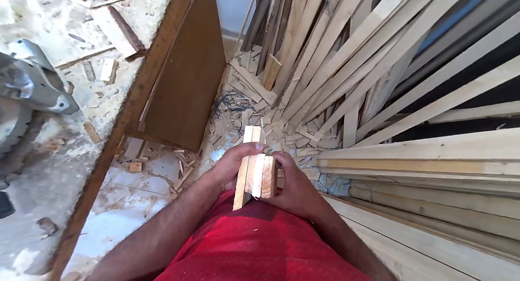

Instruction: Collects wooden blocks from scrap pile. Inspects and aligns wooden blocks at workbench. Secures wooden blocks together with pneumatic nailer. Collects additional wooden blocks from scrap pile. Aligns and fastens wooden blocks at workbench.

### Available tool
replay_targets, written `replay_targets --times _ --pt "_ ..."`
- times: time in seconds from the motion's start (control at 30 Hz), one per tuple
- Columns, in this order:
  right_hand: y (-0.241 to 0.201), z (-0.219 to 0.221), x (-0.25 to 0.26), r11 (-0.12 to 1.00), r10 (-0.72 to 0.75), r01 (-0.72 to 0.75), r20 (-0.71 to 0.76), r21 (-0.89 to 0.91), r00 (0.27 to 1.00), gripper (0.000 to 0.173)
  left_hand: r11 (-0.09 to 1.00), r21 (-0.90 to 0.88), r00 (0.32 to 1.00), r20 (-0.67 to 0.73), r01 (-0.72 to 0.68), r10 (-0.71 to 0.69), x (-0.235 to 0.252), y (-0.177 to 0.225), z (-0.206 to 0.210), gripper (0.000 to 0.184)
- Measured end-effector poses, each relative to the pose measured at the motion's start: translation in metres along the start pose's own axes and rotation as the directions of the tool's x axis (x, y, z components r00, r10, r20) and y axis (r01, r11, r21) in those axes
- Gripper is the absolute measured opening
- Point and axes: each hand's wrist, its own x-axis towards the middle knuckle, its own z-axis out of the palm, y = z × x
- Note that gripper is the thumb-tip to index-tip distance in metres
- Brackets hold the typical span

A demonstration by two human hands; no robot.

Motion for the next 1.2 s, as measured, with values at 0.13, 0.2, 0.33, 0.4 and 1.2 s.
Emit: replay_targets --times 0.13,0.2,0.33,0.4,1.2 --pt "-0.001 0.004 0.004 0.998 -0.059 0.058 -0.078 -0.008 0.995 0.091 0.999 0.023 1.0 0.002 -0.031 0.031 0.002 0.003 -0.007 0.035" --pt "-0.001 0.004 0.008 1.0 -0.029 0.028 -0.118 -0.015 0.993 0.09 0.991 0.037 0.991 -0.031 -0.126 0.128 0.002 0.005 -0.013 0.035" --pt "0.01 -0.003 0.011 0.978 0.174 -0.148 -0.19 0.148 0.966 0.097 0.965 -0.101 0.966 0.072 -0.24 0.248 0.012 0.004 -0.039 0.05" --pt "0.021 -0.005 0.011 0.945 0.242 -0.181 -0.208 0.273 0.948 0.102 0.971 -0.102 0.97 0.097 -0.215 0.225 0.02 0.0 -0.053 0.057" --pt "0.295 0.171 0.046 0.348 0.645 -0.779 0.47 0.521 0.602 0.106 0.95 0.108 0.933 -0.246 0.294 -0.261 0.226 -0.215 -0.212 0.087"
